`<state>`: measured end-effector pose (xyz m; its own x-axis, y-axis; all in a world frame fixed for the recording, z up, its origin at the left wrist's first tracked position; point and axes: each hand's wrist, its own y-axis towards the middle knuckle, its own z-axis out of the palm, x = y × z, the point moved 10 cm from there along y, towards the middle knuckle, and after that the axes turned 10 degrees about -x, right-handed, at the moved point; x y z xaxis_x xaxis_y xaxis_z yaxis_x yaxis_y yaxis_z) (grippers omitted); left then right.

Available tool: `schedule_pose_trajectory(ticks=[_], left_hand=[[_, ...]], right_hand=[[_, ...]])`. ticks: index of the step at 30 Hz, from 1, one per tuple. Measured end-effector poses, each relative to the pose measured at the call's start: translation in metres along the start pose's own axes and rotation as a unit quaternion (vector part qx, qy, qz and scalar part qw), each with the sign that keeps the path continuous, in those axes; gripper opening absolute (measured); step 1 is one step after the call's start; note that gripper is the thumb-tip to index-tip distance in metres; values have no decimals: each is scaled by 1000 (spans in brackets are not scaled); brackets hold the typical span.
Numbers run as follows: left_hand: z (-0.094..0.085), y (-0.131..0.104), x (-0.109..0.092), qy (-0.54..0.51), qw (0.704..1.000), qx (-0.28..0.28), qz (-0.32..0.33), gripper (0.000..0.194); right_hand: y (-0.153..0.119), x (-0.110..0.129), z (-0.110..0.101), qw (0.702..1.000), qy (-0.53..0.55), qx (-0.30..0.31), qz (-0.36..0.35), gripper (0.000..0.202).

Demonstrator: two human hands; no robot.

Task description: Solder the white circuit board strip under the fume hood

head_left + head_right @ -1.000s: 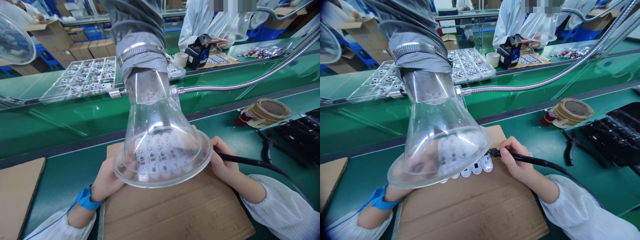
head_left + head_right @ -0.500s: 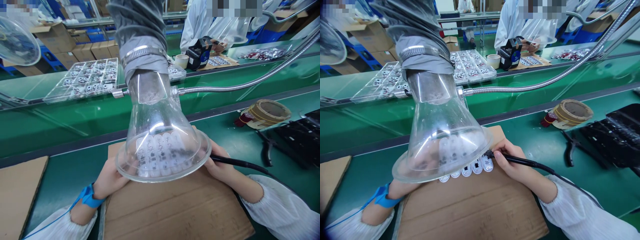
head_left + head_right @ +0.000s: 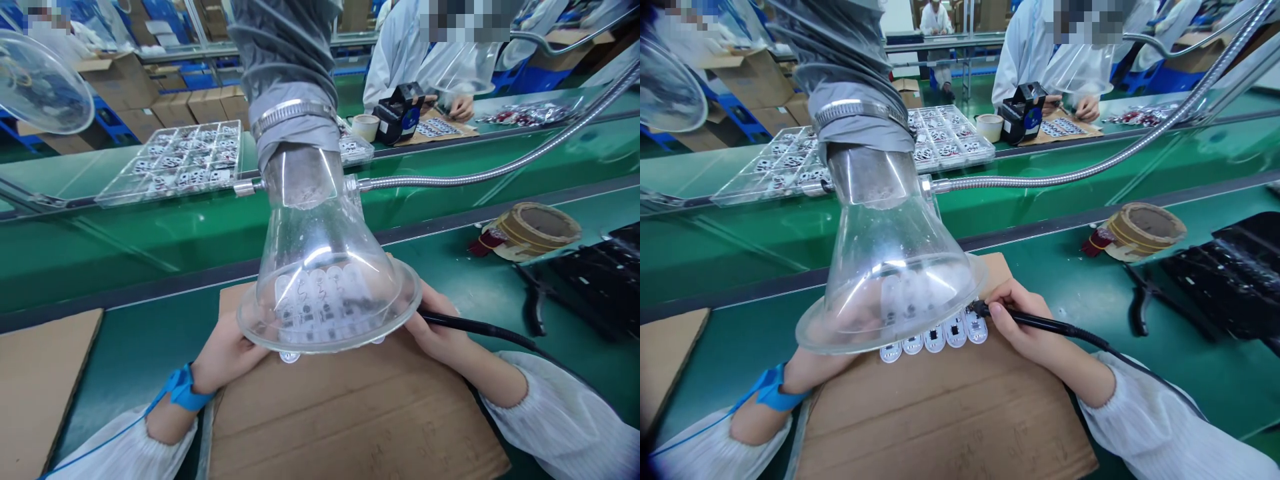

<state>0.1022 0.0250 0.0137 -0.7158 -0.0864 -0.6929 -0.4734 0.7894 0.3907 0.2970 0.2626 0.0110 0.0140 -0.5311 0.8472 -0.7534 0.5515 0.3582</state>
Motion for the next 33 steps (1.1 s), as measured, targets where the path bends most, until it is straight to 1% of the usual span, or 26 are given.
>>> schedule_pose_trajectory(ticks=[3, 5, 8, 10, 13, 15, 18, 24, 29, 31, 33], left_hand=[[-6, 2, -3, 3, 1000, -22, 2, 20], [-14, 4, -5, 5, 998, -56, 4, 19], [-26, 5, -7, 3, 995, -99, 2, 21], [-30, 4, -7, 1, 994, -110, -3, 25], [-31, 3, -3, 3, 993, -115, -14, 29], [-30, 3, -2, 3, 993, -113, -13, 30], [-27, 4, -3, -5, 994, -107, -6, 31], [-26, 5, -5, -8, 994, -107, 6, 29], [-25, 3, -5, 15, 994, -106, 17, 29], [-23, 2, -5, 24, 994, -104, 19, 26], [-20, 2, -5, 16, 995, -90, 25, 20]], right_hand=[[3, 18, -4, 999, 3, -18, -32, 25], [6, 32, -8, 998, 31, -55, -31, 28], [8, 40, -7, 991, 76, -110, 27, 34], [7, 39, 0, 987, 92, -125, 44, 35], [2, 32, 9, 988, 97, -118, 19, 30], [-2, 23, 14, 991, 81, -103, 1, 22], [-4, 15, 13, 994, 50, -96, -20, 11], [-6, 20, 9, 992, 26, -106, -58, 14], [-6, 18, 14, 995, 14, -84, -52, 16], [-6, 17, 15, 995, -1, -82, -54, 14], [-6, 17, 14, 995, -18, -84, -60, 15]])
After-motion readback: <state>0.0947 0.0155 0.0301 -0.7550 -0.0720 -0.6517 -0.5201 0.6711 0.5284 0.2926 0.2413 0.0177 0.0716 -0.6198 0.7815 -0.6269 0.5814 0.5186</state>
